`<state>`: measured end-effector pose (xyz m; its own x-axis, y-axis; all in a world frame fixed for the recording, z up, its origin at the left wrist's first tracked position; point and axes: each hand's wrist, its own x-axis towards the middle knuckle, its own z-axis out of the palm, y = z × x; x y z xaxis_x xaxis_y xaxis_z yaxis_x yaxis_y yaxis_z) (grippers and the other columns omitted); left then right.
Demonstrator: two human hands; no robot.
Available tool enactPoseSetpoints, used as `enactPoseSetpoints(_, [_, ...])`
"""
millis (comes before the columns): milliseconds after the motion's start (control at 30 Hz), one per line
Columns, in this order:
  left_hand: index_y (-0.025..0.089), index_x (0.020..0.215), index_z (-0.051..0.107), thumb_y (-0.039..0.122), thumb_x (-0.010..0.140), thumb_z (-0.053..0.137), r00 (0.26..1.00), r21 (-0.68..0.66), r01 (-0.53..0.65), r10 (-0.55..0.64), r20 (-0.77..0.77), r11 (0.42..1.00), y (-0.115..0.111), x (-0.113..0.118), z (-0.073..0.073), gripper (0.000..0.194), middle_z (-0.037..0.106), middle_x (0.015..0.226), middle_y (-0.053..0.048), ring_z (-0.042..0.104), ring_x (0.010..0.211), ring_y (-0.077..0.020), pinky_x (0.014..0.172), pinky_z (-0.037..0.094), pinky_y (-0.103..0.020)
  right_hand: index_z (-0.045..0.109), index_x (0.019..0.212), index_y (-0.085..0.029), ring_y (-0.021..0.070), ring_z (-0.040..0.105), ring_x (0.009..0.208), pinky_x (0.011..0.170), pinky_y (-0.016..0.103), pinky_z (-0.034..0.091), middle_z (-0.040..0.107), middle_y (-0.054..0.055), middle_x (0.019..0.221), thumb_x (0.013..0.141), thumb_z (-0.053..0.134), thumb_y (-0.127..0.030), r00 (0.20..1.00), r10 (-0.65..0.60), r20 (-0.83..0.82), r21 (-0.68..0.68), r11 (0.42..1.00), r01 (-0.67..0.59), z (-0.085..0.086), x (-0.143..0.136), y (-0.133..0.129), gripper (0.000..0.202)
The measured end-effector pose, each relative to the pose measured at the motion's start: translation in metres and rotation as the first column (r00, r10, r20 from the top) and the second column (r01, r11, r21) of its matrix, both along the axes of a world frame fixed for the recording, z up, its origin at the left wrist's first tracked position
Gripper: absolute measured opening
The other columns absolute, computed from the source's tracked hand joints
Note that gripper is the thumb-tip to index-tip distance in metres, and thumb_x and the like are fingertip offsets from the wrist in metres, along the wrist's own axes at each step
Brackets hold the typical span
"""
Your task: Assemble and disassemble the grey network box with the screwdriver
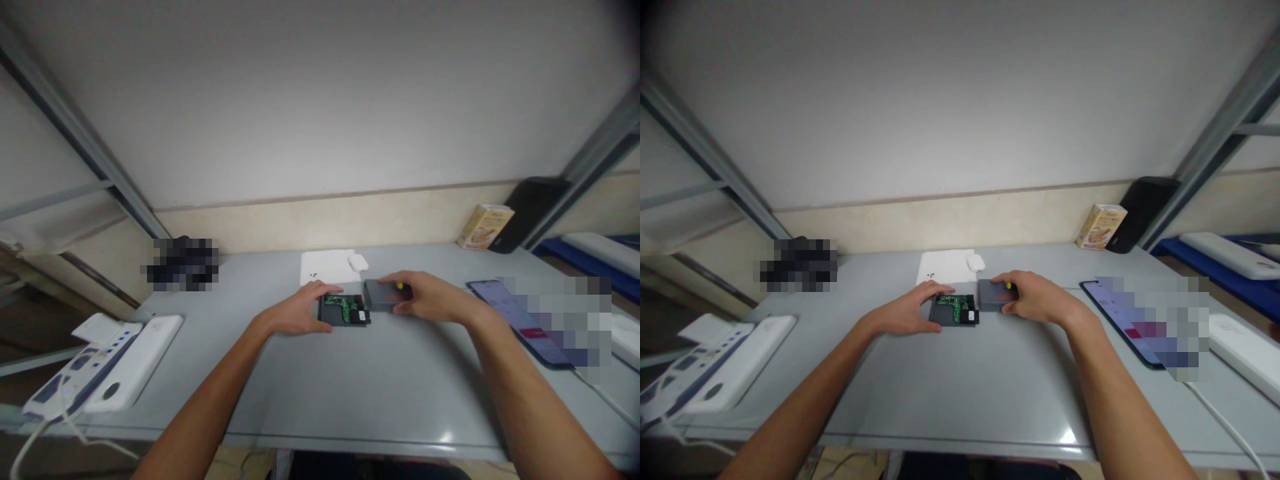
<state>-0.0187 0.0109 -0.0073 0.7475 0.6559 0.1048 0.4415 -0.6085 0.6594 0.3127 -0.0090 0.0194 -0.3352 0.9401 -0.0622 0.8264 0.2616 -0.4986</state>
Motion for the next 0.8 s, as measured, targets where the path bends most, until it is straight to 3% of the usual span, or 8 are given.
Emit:
enactPoseSetpoints(133, [0.029, 0.143, 0.052, 0.035, 0.075, 0.084, 0.997, -0.017, -0.054, 0.055, 0.050, 0.998, 0.001, 0.007, -0.010, 0.075, 0.056, 0.136, -0.010, 0.055, 0.119, -0.0263, 0.106, 0.044, -0.044, 0.070, 0.128, -0.026, 0.0282, 0.071, 0.094, 0.088, 0.039, 0.053, 0.076, 0.008, 0.111, 0.076, 0.075, -0.041, 0.992, 0.074, -0.097, -0.115, 0.990, -0.085, 0.010, -0.010, -0.006, 0.054])
enactPoseSetpoints(300, [0.027, 0.141, 0.052, 0.036, 0.073, 0.086, 0.993, 0.016, -0.090, 0.089, 0.076, 0.996, 0.001, 0.011, -0.014, 0.077, 0.058, 0.130, -0.009, 0.056, 0.110, -0.0236, 0.099, 0.048, -0.040, 0.067, 0.119, -0.025, 0.0254, 0.067, 0.093, 0.084, 0.035, 0.051, 0.069, 0.007, 0.113, 0.063, 0.083, -0.026, 0.992, 0.103, -0.077, -0.035, 0.994, -0.106, 0.000, -0.024, -0.012, 0.058])
enactPoseSetpoints(500, [0.027, 0.140, 0.054, 0.035, 0.074, 0.085, 0.992, 0.055, -0.106, 0.101, 0.079, 0.993, -0.003, 0.020, -0.015, 0.073, 0.061, 0.130, -0.009, 0.057, 0.107, -0.0237, 0.097, 0.049, -0.040, 0.061, 0.118, -0.026, 0.0196, 0.064, 0.082, 0.074, 0.030, 0.049, 0.063, 0.004, 0.114, 0.066, 0.079, -0.021, 0.985, 0.161, -0.054, 0.008, 0.987, -0.161, -0.005, -0.038, -0.013, 0.055])
enactPoseSetpoints(733, [0.032, 0.154, 0.039, 0.043, 0.063, 0.093, 0.991, 0.075, -0.136, 0.135, 0.010, 0.988, -0.003, 0.020, -0.014, 0.106, 0.061, 0.132, -0.010, 0.059, 0.115, -0.0290, 0.101, 0.047, -0.043, 0.064, 0.126, -0.028, 0.0259, 0.064, 0.103, 0.092, 0.038, 0.048, 0.064, 0.008, 0.121, 0.071, 0.082, -0.026, 0.956, 0.247, -0.157, 0.128, 0.965, -0.229, -0.016, -0.057, -0.006, 0.058])
enactPoseSetpoints(800, [0.032, 0.155, 0.038, 0.043, 0.064, 0.092, 0.992, 0.085, -0.129, 0.130, 0.001, 0.988, -0.003, 0.020, -0.012, 0.107, 0.063, 0.131, -0.010, 0.060, 0.116, -0.0296, 0.102, 0.047, -0.043, 0.065, 0.126, -0.028, 0.0259, 0.063, 0.106, 0.095, 0.039, 0.048, 0.063, 0.008, 0.123, 0.072, 0.083, -0.028, 0.942, 0.266, -0.202, 0.137, 0.961, -0.242, -0.018, -0.058, -0.004, 0.057])
